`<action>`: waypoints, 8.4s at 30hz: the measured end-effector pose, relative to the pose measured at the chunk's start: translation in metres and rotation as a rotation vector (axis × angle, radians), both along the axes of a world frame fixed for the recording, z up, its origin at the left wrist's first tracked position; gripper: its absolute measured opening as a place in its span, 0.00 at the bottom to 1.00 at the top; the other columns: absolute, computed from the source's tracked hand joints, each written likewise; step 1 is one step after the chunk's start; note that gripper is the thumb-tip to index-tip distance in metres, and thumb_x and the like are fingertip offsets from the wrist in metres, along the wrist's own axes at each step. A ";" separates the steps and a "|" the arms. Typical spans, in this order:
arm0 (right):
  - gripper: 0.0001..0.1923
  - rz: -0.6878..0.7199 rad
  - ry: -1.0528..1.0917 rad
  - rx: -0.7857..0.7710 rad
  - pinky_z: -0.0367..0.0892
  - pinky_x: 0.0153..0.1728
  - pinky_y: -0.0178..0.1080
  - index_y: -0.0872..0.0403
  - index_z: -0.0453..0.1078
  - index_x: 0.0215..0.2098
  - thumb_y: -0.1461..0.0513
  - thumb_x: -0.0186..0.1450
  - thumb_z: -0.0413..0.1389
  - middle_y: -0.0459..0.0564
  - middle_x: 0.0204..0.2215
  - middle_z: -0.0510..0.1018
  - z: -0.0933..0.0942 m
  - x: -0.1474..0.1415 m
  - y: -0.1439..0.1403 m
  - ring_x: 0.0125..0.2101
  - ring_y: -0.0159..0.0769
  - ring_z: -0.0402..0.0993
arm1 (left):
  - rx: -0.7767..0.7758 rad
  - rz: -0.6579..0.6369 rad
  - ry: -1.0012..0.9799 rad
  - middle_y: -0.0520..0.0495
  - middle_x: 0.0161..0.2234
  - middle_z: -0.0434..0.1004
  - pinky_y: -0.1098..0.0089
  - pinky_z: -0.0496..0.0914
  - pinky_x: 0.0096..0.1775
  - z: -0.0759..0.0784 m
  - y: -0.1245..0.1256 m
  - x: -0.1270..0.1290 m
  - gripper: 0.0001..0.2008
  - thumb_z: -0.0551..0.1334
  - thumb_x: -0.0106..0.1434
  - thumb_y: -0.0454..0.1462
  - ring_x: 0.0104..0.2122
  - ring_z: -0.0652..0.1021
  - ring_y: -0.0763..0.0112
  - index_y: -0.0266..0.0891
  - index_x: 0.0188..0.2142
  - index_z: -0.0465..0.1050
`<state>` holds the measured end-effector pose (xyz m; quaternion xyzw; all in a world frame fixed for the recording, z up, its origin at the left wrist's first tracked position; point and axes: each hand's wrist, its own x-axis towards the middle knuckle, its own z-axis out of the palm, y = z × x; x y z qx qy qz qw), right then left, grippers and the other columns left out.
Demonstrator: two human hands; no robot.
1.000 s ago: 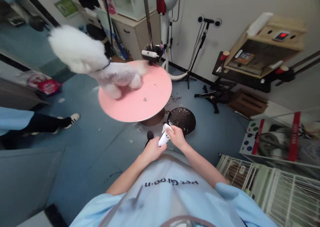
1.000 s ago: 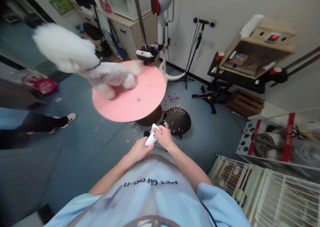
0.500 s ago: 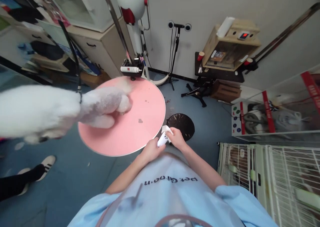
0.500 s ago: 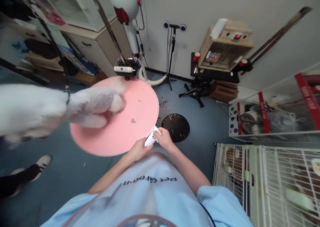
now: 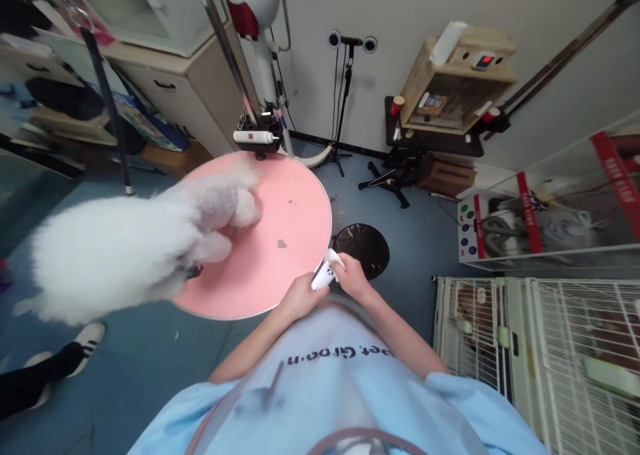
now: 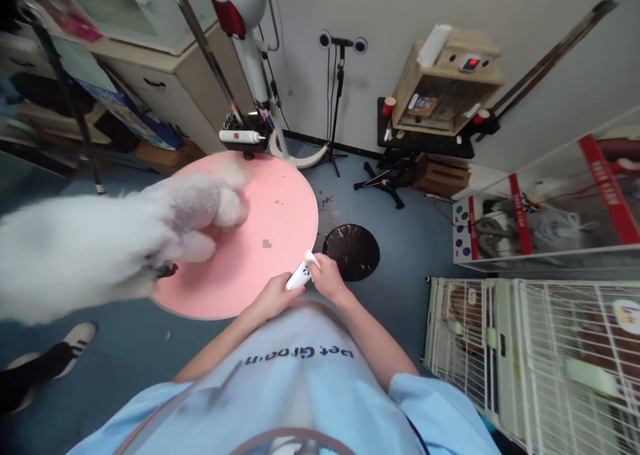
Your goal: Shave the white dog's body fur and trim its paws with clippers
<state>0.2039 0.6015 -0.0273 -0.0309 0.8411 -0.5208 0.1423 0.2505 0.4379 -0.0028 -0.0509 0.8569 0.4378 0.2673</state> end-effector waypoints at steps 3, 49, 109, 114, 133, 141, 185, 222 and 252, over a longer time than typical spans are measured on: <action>0.10 0.027 -0.019 -0.002 0.60 0.29 0.33 0.54 0.71 0.31 0.59 0.62 0.51 0.45 0.24 0.74 0.001 0.013 0.019 0.27 0.33 0.67 | 0.003 -0.019 -0.033 0.46 0.29 0.74 0.71 0.61 0.29 0.001 0.017 0.011 0.12 0.58 0.56 0.42 0.28 0.73 0.68 0.34 0.32 0.69; 0.21 -0.343 -0.191 -0.280 0.60 0.24 0.33 0.55 0.67 0.26 0.46 0.59 0.50 0.45 0.20 0.71 -0.010 0.207 0.036 0.21 0.30 0.62 | -0.077 -0.036 0.024 0.47 0.28 0.71 0.72 0.58 0.31 0.012 0.046 0.194 0.09 0.58 0.56 0.41 0.28 0.70 0.70 0.36 0.30 0.66; 0.14 -0.113 -0.130 -0.153 0.63 0.25 0.33 0.55 0.73 0.25 0.53 0.57 0.55 0.46 0.21 0.75 -0.021 0.191 0.037 0.24 0.32 0.68 | -0.111 0.004 0.054 0.44 0.29 0.74 0.71 0.56 0.28 -0.002 0.043 0.202 0.10 0.57 0.56 0.42 0.27 0.72 0.68 0.36 0.29 0.66; 0.16 -0.074 -0.171 -0.189 0.63 0.24 0.33 0.56 0.74 0.28 0.51 0.54 0.57 0.47 0.22 0.77 -0.019 0.191 0.039 0.23 0.33 0.69 | -0.109 -0.042 0.044 0.42 0.31 0.75 0.70 0.57 0.28 -0.001 0.043 0.201 0.10 0.57 0.56 0.41 0.29 0.73 0.66 0.35 0.31 0.68; 0.20 -0.151 -0.202 -0.258 0.63 0.24 0.34 0.55 0.71 0.27 0.46 0.55 0.54 0.46 0.20 0.74 -0.014 0.200 0.036 0.21 0.31 0.66 | -0.061 -0.001 0.055 0.46 0.29 0.75 0.71 0.57 0.28 -0.004 0.045 0.208 0.10 0.58 0.57 0.42 0.28 0.73 0.68 0.36 0.30 0.69; 0.22 -0.212 -0.186 -0.269 0.62 0.23 0.33 0.55 0.70 0.25 0.45 0.58 0.51 0.46 0.19 0.72 -0.016 0.206 0.034 0.21 0.30 0.64 | -0.053 0.015 0.038 0.45 0.30 0.76 0.71 0.58 0.30 0.000 0.044 0.207 0.11 0.59 0.56 0.42 0.30 0.73 0.68 0.35 0.32 0.70; 0.16 -0.207 -0.099 -0.226 0.61 0.25 0.34 0.56 0.71 0.25 0.51 0.58 0.53 0.46 0.21 0.73 0.004 0.191 0.026 0.23 0.32 0.65 | -0.047 0.047 0.080 0.43 0.33 0.76 0.69 0.60 0.32 0.008 0.048 0.197 0.11 0.58 0.57 0.41 0.32 0.74 0.65 0.34 0.34 0.71; 0.16 -0.092 -0.199 -0.103 0.55 0.22 0.32 0.57 0.71 0.21 0.53 0.56 0.55 0.43 0.16 0.69 0.023 0.207 0.035 0.20 0.29 0.60 | -0.386 -0.062 0.532 0.44 0.39 0.75 0.64 0.68 0.41 -0.017 0.041 0.210 0.20 0.64 0.60 0.42 0.39 0.74 0.60 0.37 0.49 0.67; 0.19 -0.155 -0.178 -0.219 0.60 0.28 0.34 0.55 0.70 0.23 0.49 0.59 0.52 0.47 0.23 0.73 0.018 0.219 0.046 0.25 0.31 0.64 | -0.319 0.076 0.557 0.43 0.40 0.74 0.65 0.67 0.39 -0.017 0.040 0.214 0.17 0.62 0.61 0.43 0.39 0.73 0.61 0.39 0.47 0.69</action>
